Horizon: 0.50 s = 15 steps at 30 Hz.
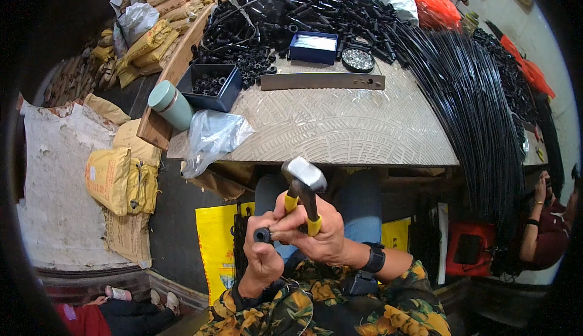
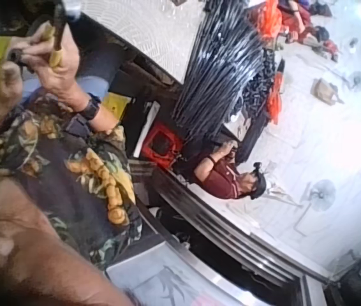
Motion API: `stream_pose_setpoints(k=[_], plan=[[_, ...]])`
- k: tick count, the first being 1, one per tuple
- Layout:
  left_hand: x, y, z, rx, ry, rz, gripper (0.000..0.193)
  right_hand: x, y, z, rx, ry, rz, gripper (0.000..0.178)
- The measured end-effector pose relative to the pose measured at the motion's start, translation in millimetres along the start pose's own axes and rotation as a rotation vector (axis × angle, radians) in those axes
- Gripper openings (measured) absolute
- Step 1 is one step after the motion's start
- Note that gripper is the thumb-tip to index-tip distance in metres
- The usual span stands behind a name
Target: Assembling black umbrella frame components using pliers and other manual tools in a factory setting.
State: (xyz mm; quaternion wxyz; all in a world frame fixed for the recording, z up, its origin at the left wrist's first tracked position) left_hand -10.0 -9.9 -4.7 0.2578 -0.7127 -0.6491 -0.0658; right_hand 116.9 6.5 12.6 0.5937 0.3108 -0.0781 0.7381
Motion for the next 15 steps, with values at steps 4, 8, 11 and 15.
stream_pose_setpoints(k=[4,8,11,15], plan=[[-3,-5,8,-0.064,-0.086,0.003,0.055,-4,11,-6,0.053,0.099,-0.081,0.015],[-6,-12,20,-0.148,-0.175,-0.014,0.060,7,-3,6,-0.418,0.025,0.182,0.029],[-6,-25,29,-0.249,-0.144,-0.039,0.058,15,-33,36,-0.996,-0.065,0.531,0.030],[3,-25,22,-0.169,-0.120,0.091,0.058,7,-45,57,-1.254,0.031,0.685,0.025]])
Point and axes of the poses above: each hand's wrist, its own x-axis towards the middle knuckle, its own y-axis out of the palm, z = x × y, the point moved 1 cm from there along x, towards the middle knuckle, and after that the axes turned 15 degrees about x, right-handed, at the moved point
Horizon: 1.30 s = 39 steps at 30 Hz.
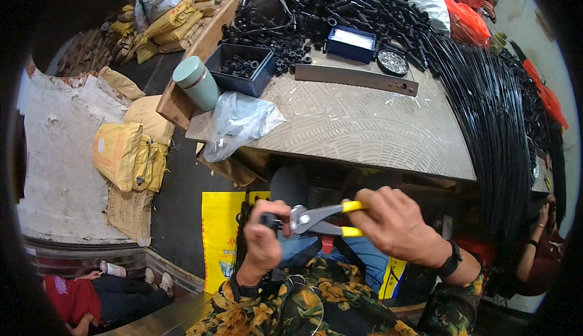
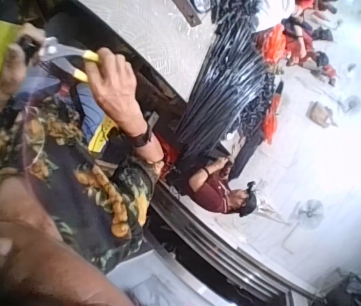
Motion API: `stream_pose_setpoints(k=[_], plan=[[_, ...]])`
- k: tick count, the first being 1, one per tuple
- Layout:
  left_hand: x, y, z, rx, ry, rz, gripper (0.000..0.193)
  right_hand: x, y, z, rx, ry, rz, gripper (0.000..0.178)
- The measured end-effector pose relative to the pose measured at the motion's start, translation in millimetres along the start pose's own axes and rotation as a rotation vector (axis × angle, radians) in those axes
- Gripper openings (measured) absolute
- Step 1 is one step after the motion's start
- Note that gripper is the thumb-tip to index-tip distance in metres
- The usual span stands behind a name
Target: Assembling black umbrella frame components using pliers and other manual tools in a factory setting.
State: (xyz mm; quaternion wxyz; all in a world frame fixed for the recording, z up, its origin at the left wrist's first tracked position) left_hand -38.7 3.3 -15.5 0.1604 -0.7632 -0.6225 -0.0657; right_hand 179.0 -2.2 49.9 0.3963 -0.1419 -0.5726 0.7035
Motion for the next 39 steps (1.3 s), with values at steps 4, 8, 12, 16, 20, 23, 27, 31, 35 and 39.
stream_pose_setpoints(k=[4,8,12,16,20,23,27,31,35,39], plan=[[-1,7,-1,0.094,-0.020,-0.047,0.058,6,-2,2,0.025,-0.038,0.111,0.030],[5,9,-9,0.110,-0.008,-0.002,0.062,13,-10,4,-0.113,-0.020,0.043,0.034],[3,9,-10,0.045,-0.066,0.025,0.061,15,-15,5,-0.264,-0.020,0.052,0.034],[3,8,-8,0.034,-0.072,0.034,0.061,19,-27,9,-0.406,-0.091,0.108,0.030],[0,9,-9,0.092,-0.029,0.004,0.060,30,-48,13,-0.350,-0.168,0.318,0.024],[-9,10,-6,0.132,-0.039,-0.039,0.061,30,-26,-2,-0.080,-0.158,0.453,0.021],[-5,13,2,0.088,-0.047,0.026,0.062,15,-9,-9,-0.013,-0.151,0.347,0.018],[-2,-5,4,-0.032,-0.066,0.176,0.062,20,-20,-15,0.460,-0.061,0.361,0.025],[5,1,-3,-0.216,-0.076,0.336,0.064,17,-52,-16,1.016,0.374,0.765,0.030],[-3,-9,0,-0.168,-0.096,0.340,0.062,33,-46,-22,1.067,0.308,0.872,0.026]])
Point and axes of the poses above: each hand's wrist, its own x-axis towards the middle knuckle, its own y-axis out of the palm, z = x × y, the point moved 1 cm from there along x, towards the middle knuckle, and after that the axes turned 15 degrees about x, right-handed, at the moved point
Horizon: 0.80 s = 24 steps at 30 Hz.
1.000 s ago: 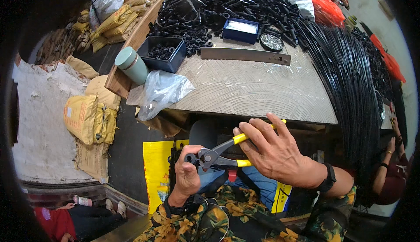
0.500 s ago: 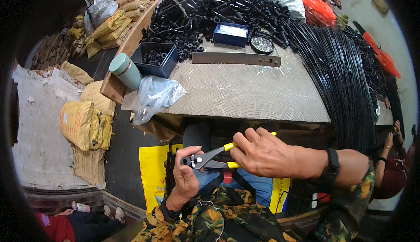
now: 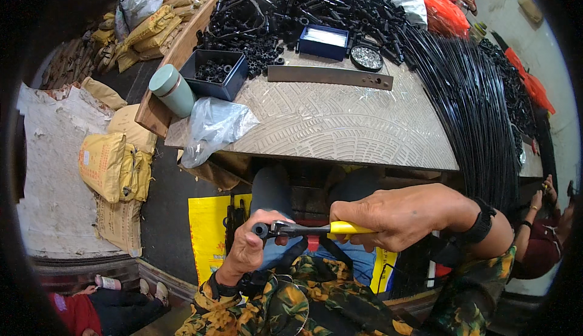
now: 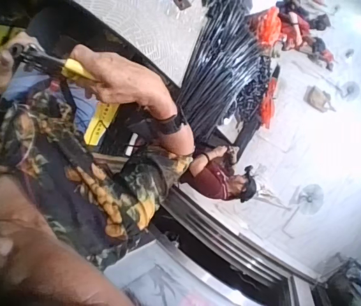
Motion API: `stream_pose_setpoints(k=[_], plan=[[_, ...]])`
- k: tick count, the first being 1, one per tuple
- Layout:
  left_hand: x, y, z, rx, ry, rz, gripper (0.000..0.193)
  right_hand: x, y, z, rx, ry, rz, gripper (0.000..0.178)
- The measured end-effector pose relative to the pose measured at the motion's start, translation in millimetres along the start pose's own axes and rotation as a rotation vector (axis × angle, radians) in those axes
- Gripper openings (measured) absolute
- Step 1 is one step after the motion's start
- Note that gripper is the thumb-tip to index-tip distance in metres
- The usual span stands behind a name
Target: Assembling black umbrella frame components using pliers and other manual tools in a factory setting.
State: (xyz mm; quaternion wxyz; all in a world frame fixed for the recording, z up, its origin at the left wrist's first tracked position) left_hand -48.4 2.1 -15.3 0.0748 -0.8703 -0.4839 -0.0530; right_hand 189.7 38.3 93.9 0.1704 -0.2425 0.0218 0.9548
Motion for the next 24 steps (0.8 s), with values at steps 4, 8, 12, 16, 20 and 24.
stream_pose_setpoints(k=[4,8,12,16,20,24], plan=[[10,11,-10,0.019,0.033,-0.007,0.060,-14,1,10,-0.177,0.002,-0.081,0.027],[13,18,3,0.191,0.017,-0.074,0.059,-7,3,10,-0.231,0.211,-0.071,0.029],[14,-3,-2,0.143,0.089,-0.256,0.058,9,1,-17,-0.185,-0.069,-0.307,0.032],[-23,-84,-41,-0.117,0.252,-0.969,0.067,-2,-32,-52,-0.793,0.032,-0.991,0.037],[-125,-135,-109,-0.117,0.781,-1.128,0.060,-28,-88,-111,-1.034,0.320,-1.204,0.034],[-149,-130,-98,0.161,0.793,-1.215,0.065,-13,-95,-124,-1.094,0.417,-1.239,0.034]])
Point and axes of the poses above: each hand's wrist, its own x-axis towards the middle knuckle, its own y-axis out of the palm, z = x × y, the point moved 1 cm from there along x, towards the middle knuckle, and after that the axes turned 15 degrees about x, right-handed, at the moved point
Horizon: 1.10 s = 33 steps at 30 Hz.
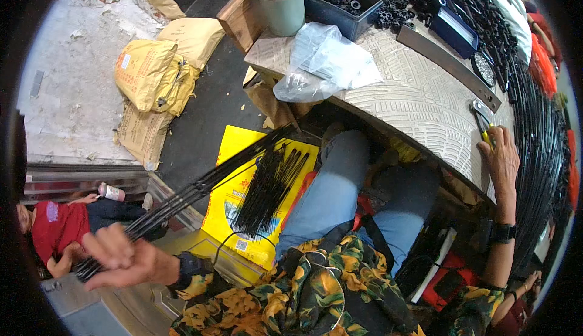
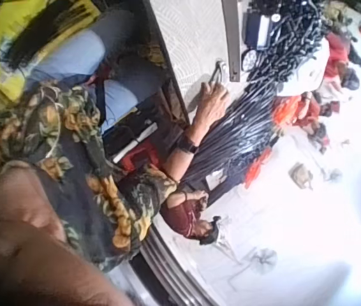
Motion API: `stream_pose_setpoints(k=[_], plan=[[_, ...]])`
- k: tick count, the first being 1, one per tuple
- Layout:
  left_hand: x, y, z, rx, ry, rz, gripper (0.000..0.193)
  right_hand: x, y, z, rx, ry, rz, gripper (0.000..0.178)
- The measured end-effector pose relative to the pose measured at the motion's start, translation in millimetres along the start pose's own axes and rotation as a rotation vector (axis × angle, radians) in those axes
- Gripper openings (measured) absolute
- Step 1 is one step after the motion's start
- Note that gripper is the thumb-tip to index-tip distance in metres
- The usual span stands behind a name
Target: Assembling black umbrella frame components using pliers and other manual tools in a factory setting.
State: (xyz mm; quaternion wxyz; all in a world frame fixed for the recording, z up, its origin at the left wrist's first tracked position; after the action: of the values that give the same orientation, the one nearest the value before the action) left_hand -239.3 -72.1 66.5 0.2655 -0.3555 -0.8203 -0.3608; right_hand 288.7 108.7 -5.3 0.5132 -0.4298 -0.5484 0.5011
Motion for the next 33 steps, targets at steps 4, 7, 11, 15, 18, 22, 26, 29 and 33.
stream_pose_setpoints(k=[4,7,11,15,18,22,26,29,33], plan=[[-70,-6,125,0.774,-0.305,0.540,0.038,-20,-18,-31,-0.008,-0.011,-0.057,0.034],[-152,-22,229,0.808,-0.674,0.838,0.025,-37,-40,-54,0.035,0.091,-0.112,0.032],[-246,-121,330,1.253,-0.716,1.074,0.053,-43,-38,-74,0.019,0.188,-0.145,0.032],[-256,-81,337,1.330,-0.538,1.226,0.060,-49,-53,-105,-0.147,0.379,-0.131,0.034],[-217,-27,301,1.229,-0.509,1.320,0.042,-30,-34,-116,-0.221,0.538,-0.069,0.037],[-181,29,239,0.921,-0.436,1.468,0.031,-12,-7,-143,-0.227,0.654,-0.100,0.033],[-160,67,167,0.737,-0.482,1.511,0.028,-14,-31,-129,-0.013,0.683,0.041,0.034],[-181,70,165,0.652,-0.333,1.639,0.027,-20,-30,-147,0.070,0.672,-0.011,0.035],[-204,81,171,0.572,-0.063,1.673,0.026,-26,-48,-152,0.268,0.645,-0.257,0.031]])
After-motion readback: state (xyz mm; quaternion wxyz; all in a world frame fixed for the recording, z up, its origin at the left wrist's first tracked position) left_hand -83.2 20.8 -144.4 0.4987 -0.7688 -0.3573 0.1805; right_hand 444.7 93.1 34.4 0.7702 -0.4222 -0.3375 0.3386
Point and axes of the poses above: each hand's wrist, its own x-axis towards the middle knuckle, its own y-axis out of the palm, z = x × y, the point moved 1 cm from there along x, towards the middle knuckle, and after that the axes turned 15 degrees about x, right-handed, at the moved point
